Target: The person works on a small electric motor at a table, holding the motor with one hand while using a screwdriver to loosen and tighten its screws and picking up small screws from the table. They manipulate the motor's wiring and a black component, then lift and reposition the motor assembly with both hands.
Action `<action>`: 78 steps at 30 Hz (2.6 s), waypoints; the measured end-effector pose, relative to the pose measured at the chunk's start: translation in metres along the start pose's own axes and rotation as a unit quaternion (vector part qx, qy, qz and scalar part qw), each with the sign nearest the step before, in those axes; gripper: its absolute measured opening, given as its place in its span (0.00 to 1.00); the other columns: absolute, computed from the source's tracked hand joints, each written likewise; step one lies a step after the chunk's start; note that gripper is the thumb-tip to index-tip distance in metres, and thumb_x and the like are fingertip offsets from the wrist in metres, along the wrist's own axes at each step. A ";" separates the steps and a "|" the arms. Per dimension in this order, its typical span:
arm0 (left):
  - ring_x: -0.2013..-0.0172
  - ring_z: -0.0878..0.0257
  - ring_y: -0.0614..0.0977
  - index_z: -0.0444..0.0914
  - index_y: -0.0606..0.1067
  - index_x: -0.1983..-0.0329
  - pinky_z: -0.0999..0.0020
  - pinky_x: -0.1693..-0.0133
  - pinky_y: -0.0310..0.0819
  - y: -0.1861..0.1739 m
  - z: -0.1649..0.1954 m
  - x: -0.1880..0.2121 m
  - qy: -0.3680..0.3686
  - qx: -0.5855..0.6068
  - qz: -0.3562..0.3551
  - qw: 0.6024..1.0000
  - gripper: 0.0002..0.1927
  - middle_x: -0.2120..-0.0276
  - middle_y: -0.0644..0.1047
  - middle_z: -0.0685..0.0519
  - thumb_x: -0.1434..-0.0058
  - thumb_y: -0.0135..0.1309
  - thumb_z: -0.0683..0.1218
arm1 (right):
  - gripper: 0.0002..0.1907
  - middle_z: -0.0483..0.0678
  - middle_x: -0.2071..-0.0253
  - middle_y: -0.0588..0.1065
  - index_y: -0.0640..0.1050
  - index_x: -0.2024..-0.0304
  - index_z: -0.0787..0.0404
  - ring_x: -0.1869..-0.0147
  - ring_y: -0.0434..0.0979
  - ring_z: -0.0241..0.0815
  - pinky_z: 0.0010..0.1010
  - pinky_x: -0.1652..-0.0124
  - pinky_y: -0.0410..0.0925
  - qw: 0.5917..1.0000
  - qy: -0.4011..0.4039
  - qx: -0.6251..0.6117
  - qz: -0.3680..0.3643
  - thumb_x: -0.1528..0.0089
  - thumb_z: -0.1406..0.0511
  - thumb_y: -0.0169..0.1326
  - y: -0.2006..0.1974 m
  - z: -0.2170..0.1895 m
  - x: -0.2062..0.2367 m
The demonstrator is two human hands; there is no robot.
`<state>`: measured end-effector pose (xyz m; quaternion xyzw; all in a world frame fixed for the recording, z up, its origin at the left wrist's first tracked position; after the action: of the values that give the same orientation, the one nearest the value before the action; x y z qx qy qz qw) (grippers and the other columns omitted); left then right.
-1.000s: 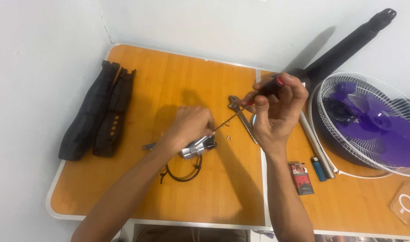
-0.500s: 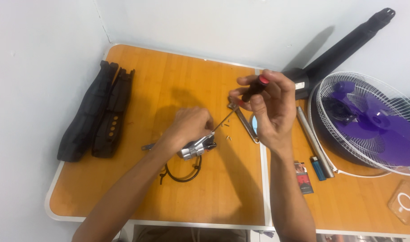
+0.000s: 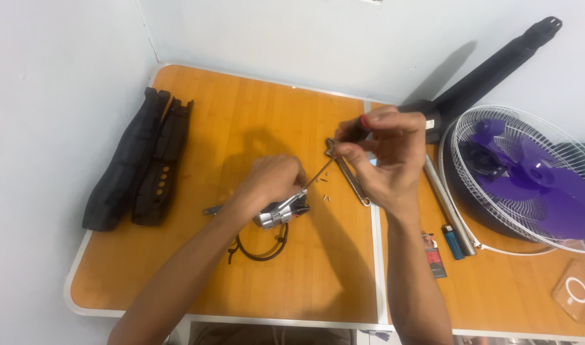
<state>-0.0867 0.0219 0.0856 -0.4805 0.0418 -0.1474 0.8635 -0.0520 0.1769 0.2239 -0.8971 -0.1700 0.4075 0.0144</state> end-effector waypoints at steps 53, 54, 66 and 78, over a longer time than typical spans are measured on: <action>0.47 0.40 0.78 0.44 0.61 0.29 0.47 0.52 0.71 -0.023 -0.010 0.052 -0.062 0.007 0.089 0.994 0.53 0.46 0.76 0.42 0.55 0.71 0.61 | 0.19 0.56 0.48 0.73 0.65 0.44 0.61 0.46 0.80 0.44 0.34 0.50 0.81 0.998 0.042 0.006 -0.047 0.31 0.78 0.57 0.000 -0.017 -0.005; 0.47 0.42 0.78 0.45 0.59 0.28 0.47 0.52 0.71 -0.019 -0.012 0.055 -0.079 0.012 0.071 0.994 0.53 0.47 0.77 0.43 0.55 0.71 0.61 | 0.19 0.57 0.48 0.75 0.65 0.44 0.61 0.47 0.80 0.44 0.35 0.49 0.80 0.997 0.046 0.005 -0.054 0.31 0.78 0.57 -0.001 -0.016 -0.006; 0.50 0.44 0.80 0.43 0.67 0.43 0.47 0.52 0.74 -0.007 -0.016 0.049 -0.089 0.082 0.017 0.993 0.27 0.52 0.80 0.45 0.43 0.64 0.50 | 0.17 0.52 0.52 0.71 0.66 0.45 0.62 0.49 0.80 0.44 0.37 0.49 0.81 0.999 0.023 -0.022 -0.037 0.30 0.77 0.57 0.002 0.000 -0.003; 0.52 0.42 0.81 0.45 0.66 0.42 0.46 0.53 0.75 -0.006 -0.020 0.045 -0.106 0.069 -0.002 0.992 0.28 0.54 0.80 0.44 0.43 0.63 0.52 | 0.17 0.56 0.53 0.76 0.65 0.47 0.60 0.47 0.82 0.45 0.37 0.45 0.81 0.993 0.071 -0.074 -0.063 0.30 0.77 0.58 0.002 -0.009 -0.004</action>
<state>-0.0496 -0.0101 0.0830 -0.4331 -0.0606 -0.0998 0.8937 -0.0473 0.1746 0.2326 -0.9100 -0.2546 0.3270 -0.0145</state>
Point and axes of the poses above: each hand's wrist, its own x-axis away from the middle knuckle, its own y-axis out of the palm, z = x × y, the point moved 6 cm from there along -x, towards the middle knuckle
